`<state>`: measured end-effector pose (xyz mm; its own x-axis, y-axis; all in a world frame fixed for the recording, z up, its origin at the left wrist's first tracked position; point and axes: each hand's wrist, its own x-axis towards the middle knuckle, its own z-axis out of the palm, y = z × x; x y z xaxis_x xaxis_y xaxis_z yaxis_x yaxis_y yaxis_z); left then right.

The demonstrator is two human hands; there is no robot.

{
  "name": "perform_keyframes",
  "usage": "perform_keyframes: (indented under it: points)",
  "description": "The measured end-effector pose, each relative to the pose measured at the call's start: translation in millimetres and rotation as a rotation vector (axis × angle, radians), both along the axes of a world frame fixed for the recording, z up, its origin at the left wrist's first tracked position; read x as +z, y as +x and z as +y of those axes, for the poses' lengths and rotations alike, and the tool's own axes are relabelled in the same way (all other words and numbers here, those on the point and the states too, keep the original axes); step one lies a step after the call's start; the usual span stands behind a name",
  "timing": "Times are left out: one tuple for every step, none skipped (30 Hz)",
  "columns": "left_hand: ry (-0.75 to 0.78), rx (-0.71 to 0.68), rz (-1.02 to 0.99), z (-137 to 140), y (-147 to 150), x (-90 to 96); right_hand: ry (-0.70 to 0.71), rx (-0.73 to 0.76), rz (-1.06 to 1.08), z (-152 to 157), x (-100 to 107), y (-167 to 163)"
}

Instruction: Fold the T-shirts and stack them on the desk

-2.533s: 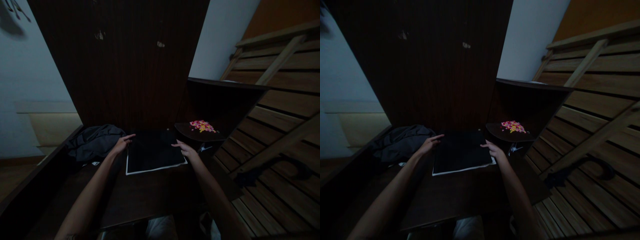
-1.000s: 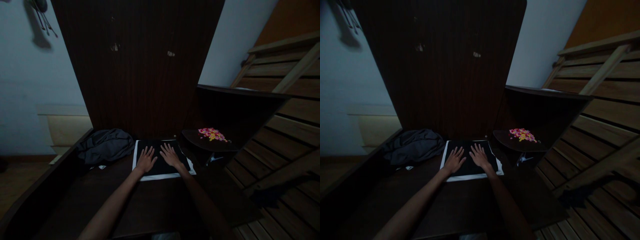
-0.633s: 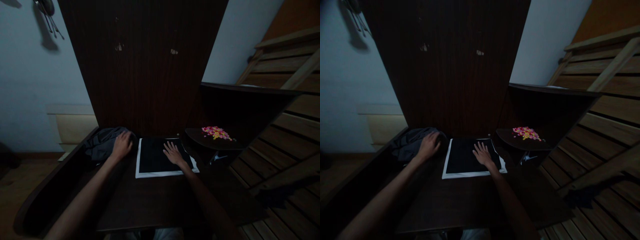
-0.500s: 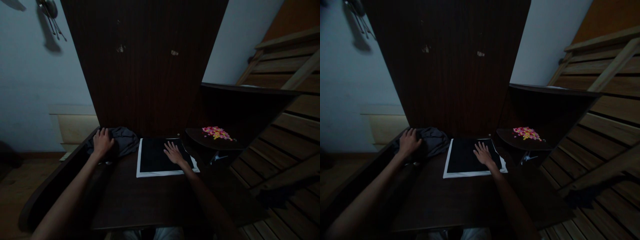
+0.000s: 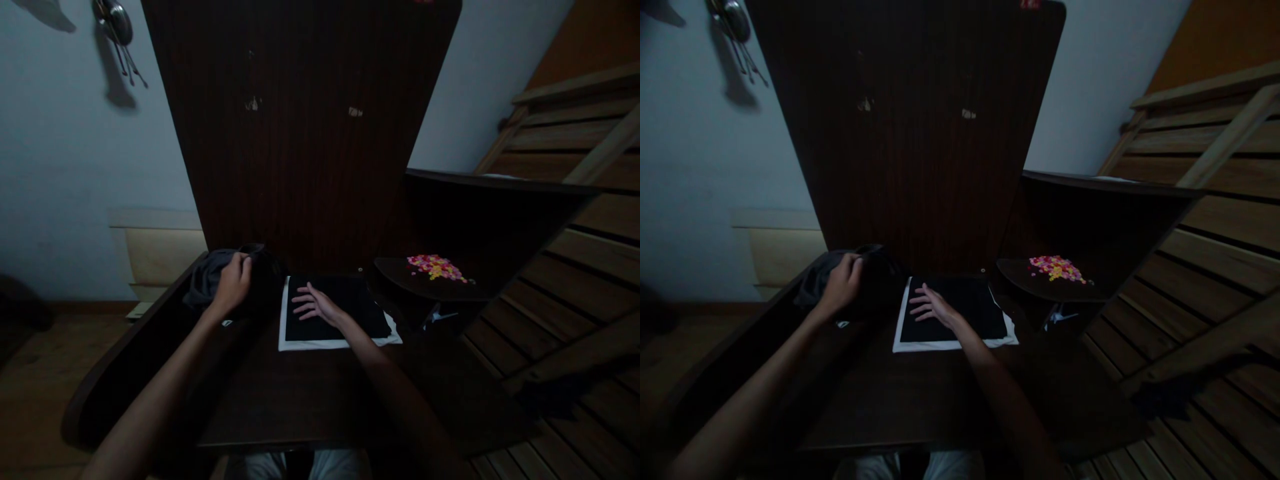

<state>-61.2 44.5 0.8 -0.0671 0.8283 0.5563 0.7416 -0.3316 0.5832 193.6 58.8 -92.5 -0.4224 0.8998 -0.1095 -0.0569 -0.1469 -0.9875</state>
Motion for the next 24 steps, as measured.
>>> perform_keyframes:
  points:
    - [-0.002,-0.105,-0.027,-11,19,-4.8,-0.090,0.064,0.121,-2,5,-7]
    - [-0.020,-0.216,-0.054,-22,38,-12.2,-0.149,0.104,0.217,-4,10,-13]
    - [-0.045,-0.319,-0.077,-33,56,-21.7,-0.185,0.109,0.283,-5,15,-18]
    - [-0.077,-0.427,-0.081,-43,72,-32.2,-0.201,0.077,0.318,-5,19,-22]
    - [-0.106,-0.535,-0.062,-52,86,-42.8,-0.199,0.007,0.324,-3,22,-24]
    - [-0.136,-0.623,-0.034,-59,98,-52.5,-0.184,-0.098,0.302,-2,25,-24]
    - [-0.143,-0.653,-0.028,-65,106,-60.3,-0.158,-0.224,0.262,1,28,-22]
    - [-0.153,-0.676,-0.018,-68,110,-66.0,-0.115,-0.350,0.220,4,30,-18]
    - [-0.157,-0.682,-0.015,-71,112,-69.3,-0.059,-0.460,0.186,8,32,-11]
    - [-0.148,-0.671,-0.016,-72,111,-70.4,0.002,-0.545,0.166,11,35,-1]
    - [-0.126,-0.648,-0.019,-72,108,-69.8,0.063,-0.602,0.158,15,38,10]
    - [-0.085,-0.612,-0.025,-71,103,-68.2,0.119,-0.632,0.155,17,42,23]
    - [-0.029,-0.561,-0.034,-70,97,-66.2,0.158,-0.659,0.143,20,44,38]
    - [0.028,-0.502,-0.047,-69,90,-64.2,0.191,-0.685,0.108,21,46,52]
    - [0.063,-0.447,-0.064,-67,83,-62.6,0.221,-0.705,0.058,21,48,66]
    - [0.067,-0.404,-0.087,-66,75,-61.6,0.244,-0.712,0.000,20,47,80]
    - [0.040,-0.369,-0.113,-63,68,-61.2,0.260,-0.694,-0.074,18,46,92]
    - [-0.004,-0.335,-0.137,-60,60,-61.4,0.267,-0.655,-0.162,16,43,103]
    - [-0.046,-0.292,-0.152,-56,53,-62.0,0.266,-0.600,-0.260,14,39,112]
    - [-0.072,-0.238,-0.157,-52,46,-62.9,0.256,-0.534,-0.367,11,36,119]
    - [-0.072,-0.170,-0.149,-46,39,-64.2,0.243,-0.469,-0.477,9,32,124]
    - [-0.054,-0.095,-0.136,-40,32,-65.8,0.230,-0.421,-0.592,7,28,127]
    - [-0.031,-0.025,-0.122,-32,26,-67.8,0.220,-0.401,-0.710,5,25,129]
    - [-0.013,0.033,-0.115,-25,21,-70.1,0.222,-0.414,-0.825,5,24,128]
